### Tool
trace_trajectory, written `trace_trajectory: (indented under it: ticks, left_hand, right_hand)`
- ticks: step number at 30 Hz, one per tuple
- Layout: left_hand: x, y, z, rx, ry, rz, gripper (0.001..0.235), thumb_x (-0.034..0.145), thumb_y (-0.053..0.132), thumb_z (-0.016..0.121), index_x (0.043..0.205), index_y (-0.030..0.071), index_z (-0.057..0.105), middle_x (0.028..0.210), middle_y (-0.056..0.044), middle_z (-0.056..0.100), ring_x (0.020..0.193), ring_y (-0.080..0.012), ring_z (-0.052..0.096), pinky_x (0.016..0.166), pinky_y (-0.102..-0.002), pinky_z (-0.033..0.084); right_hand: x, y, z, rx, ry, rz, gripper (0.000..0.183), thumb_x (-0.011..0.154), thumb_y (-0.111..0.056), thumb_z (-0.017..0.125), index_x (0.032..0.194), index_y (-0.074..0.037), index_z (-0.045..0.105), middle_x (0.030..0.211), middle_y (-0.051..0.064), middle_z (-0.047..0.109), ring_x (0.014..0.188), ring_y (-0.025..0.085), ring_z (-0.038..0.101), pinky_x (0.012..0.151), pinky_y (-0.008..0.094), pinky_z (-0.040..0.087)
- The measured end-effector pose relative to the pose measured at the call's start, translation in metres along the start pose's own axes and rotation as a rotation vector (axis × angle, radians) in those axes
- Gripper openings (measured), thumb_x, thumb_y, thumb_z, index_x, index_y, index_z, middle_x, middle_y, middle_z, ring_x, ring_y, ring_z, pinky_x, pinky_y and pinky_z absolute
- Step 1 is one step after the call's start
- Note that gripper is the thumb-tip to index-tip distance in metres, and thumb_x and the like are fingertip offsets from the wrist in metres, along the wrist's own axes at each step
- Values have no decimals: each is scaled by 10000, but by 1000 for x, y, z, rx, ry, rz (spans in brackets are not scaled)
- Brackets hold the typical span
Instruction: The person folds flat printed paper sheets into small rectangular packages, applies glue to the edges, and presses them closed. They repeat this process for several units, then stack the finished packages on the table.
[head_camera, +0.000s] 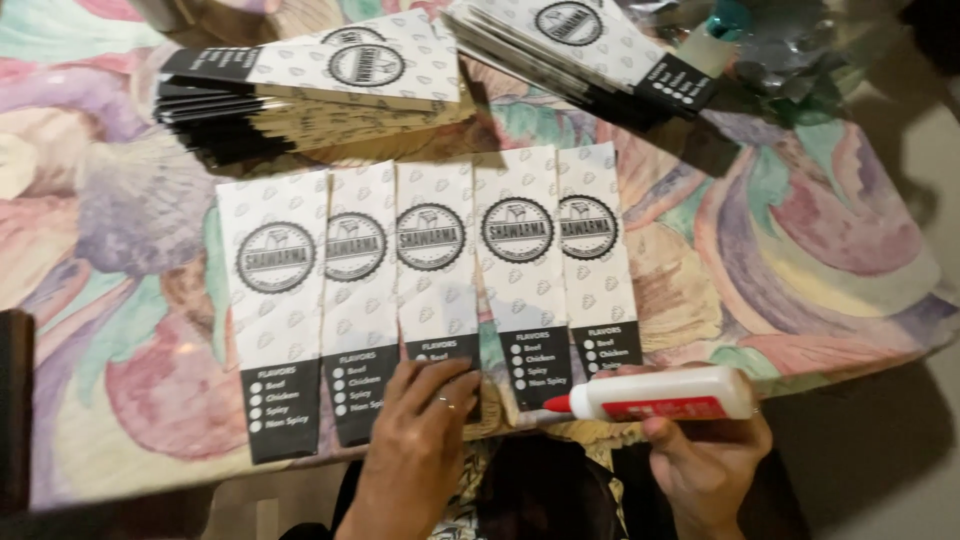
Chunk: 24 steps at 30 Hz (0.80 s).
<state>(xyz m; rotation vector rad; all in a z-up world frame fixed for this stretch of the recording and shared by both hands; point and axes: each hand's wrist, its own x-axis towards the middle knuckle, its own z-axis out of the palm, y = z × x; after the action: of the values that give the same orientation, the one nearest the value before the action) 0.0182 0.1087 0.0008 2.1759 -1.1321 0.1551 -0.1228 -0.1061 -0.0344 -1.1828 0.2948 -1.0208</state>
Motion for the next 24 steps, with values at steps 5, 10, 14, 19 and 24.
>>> trace_trajectory:
  ticks: [5,10,14,19,24]
  left_hand:
    - [-13,-16,-12,-177,19,-40,200,896,74,749,1070,4,680,1164,-148,670,967,-354,612,842,-481,504]
    - [-16,-22,-27,-290,-108,-106,376,879,109,768,1229,21,662,1304,-127,640,1146,-348,566,891,-509,521]
    - [-13,-22,-40,-375,-210,-144,422,837,14,764,1246,1,656,1362,-123,620,1252,-330,539,938,-491,499]
    - [-15,-25,-42,-400,-171,-114,431,817,-15,751,1237,10,656,1352,-123,641,1240,-330,562,946,-480,509]
    - [-17,-28,-39,-378,-157,-123,427,816,33,782,1227,4,670,1361,-105,652,1228,-309,570,972,-463,513]
  right_hand:
    - [-3,-22,58,-124,-213,94,471,749,-96,814,1100,104,571,959,361,740,885,471,799,845,581,722]
    - [-8,-21,78,-225,-354,94,449,739,-75,836,1092,54,591,989,292,783,927,398,822,836,439,733]
    - [-11,-20,93,-172,-448,110,421,768,-77,832,1077,22,564,988,322,783,975,436,819,798,402,737]
    - [-14,-12,109,-70,-512,123,428,783,-22,830,1113,27,562,1069,323,756,981,442,804,860,476,711]
    - [-10,-11,95,-95,-505,171,440,773,-34,834,1122,23,573,1062,302,775,992,404,803,848,457,722]
